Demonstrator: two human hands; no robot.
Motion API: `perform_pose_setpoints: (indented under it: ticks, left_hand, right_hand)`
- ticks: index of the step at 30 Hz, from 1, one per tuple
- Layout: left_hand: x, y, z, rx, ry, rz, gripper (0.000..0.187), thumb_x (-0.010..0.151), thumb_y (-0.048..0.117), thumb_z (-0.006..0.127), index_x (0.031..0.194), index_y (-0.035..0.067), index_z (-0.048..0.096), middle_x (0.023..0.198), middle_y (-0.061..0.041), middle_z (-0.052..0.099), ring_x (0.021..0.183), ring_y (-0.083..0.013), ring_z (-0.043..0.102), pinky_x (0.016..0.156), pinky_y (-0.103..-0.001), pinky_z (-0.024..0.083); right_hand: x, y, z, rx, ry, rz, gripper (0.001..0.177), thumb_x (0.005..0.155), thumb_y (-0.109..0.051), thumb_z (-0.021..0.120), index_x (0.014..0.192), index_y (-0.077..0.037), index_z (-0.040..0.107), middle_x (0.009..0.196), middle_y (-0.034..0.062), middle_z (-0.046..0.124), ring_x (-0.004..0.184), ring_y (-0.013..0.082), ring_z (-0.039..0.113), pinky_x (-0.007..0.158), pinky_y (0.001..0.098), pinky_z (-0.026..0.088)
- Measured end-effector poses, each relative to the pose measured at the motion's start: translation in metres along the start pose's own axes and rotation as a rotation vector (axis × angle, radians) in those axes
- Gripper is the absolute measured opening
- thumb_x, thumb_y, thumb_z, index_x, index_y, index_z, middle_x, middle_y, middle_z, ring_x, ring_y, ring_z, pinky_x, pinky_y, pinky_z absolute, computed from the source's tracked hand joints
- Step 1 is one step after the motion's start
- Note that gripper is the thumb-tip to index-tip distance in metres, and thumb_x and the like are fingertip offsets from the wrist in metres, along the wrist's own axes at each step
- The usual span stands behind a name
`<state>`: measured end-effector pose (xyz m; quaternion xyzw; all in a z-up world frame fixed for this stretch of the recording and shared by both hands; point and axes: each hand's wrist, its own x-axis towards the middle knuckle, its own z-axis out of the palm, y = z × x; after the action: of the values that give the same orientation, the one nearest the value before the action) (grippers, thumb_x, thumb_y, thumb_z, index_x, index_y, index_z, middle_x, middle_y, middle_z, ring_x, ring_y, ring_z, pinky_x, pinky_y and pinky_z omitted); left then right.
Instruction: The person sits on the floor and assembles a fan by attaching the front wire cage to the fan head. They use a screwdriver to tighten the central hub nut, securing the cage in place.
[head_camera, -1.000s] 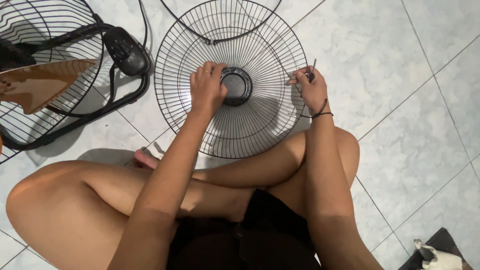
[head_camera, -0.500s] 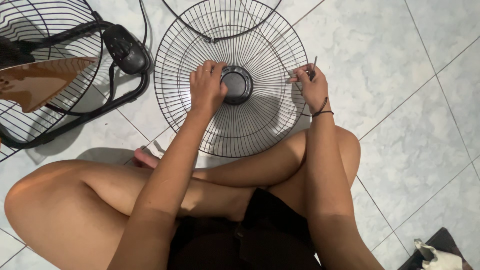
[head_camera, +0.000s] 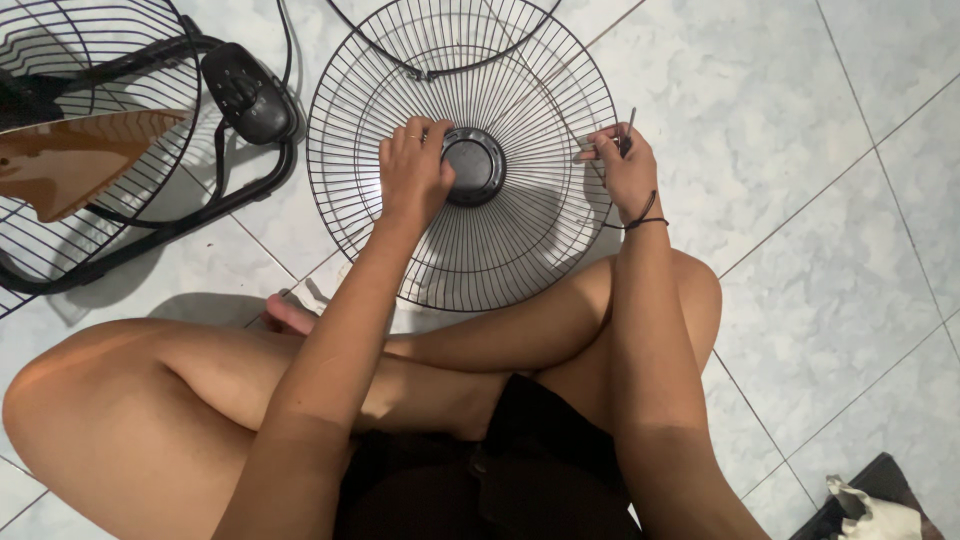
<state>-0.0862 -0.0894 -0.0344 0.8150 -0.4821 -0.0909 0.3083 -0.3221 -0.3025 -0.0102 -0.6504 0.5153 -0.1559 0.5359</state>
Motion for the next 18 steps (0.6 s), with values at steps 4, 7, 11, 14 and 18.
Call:
perform_pose_setpoints:
  ticks: [4, 7, 11, 14, 18]
  left_hand:
    - [0.000, 0.001, 0.001, 0.002, -0.007, -0.005, 0.051, 0.080, 0.009, 0.073, 0.130, 0.012, 0.064, 0.119, -0.006, 0.057, 0.112, -0.0261, 0.054, 0.098, -0.044, 0.039]
    - [0.000, 0.000, 0.000, 0.001, 0.002, -0.009, 0.050, 0.080, 0.010, 0.074, 0.130, 0.013, 0.065, 0.119, -0.006, 0.058, 0.113, -0.0258, 0.055, 0.098, -0.043, 0.040]
    - [0.002, -0.006, -0.007, -0.035, -0.071, 0.013, 0.049, 0.084, 0.015, 0.077, 0.131, 0.017, 0.065, 0.121, -0.005, 0.058, 0.114, -0.0257, 0.055, 0.100, -0.044, 0.040]
    - [0.003, -0.013, -0.022, -0.073, -0.161, 0.076, 0.056, 0.085, 0.018, 0.079, 0.139, 0.018, 0.061, 0.127, -0.004, 0.057, 0.119, -0.0256, 0.055, 0.105, -0.044, 0.040]
    - [0.006, -0.012, -0.041, -0.112, -0.319, 0.065, 0.083, 0.070, 0.027, 0.090, 0.144, 0.016, 0.055, 0.131, -0.006, 0.054, 0.122, -0.0283, 0.051, 0.107, -0.045, 0.037]
  right_hand:
    - [0.003, 0.004, -0.001, 0.039, -0.017, -0.034, 0.009, 0.105, -0.009, 0.057, 0.101, -0.002, 0.061, 0.097, 0.0051, 0.072, 0.083, 0.0120, 0.073, 0.064, 0.0240, 0.049]
    - [0.005, 0.007, 0.000, 0.056, -0.036, -0.067, 0.009, 0.105, -0.008, 0.057, 0.101, -0.001, 0.061, 0.097, 0.0058, 0.072, 0.083, 0.0132, 0.074, 0.072, 0.0245, 0.053]
    - [0.007, 0.011, -0.001, 0.068, -0.027, -0.065, 0.009, 0.104, -0.008, 0.057, 0.101, -0.001, 0.061, 0.097, 0.0059, 0.072, 0.082, 0.0134, 0.073, 0.074, 0.0255, 0.054]
    - [0.007, 0.012, -0.001, 0.081, -0.027, -0.060, 0.008, 0.104, -0.007, 0.057, 0.101, -0.001, 0.060, 0.096, 0.0060, 0.071, 0.082, 0.0136, 0.073, 0.078, 0.0258, 0.055]
    - [0.006, 0.008, 0.001, 0.076, -0.022, -0.060, 0.008, 0.104, -0.007, 0.058, 0.101, -0.001, 0.061, 0.095, 0.0057, 0.070, 0.083, 0.0135, 0.073, 0.080, 0.0260, 0.054]
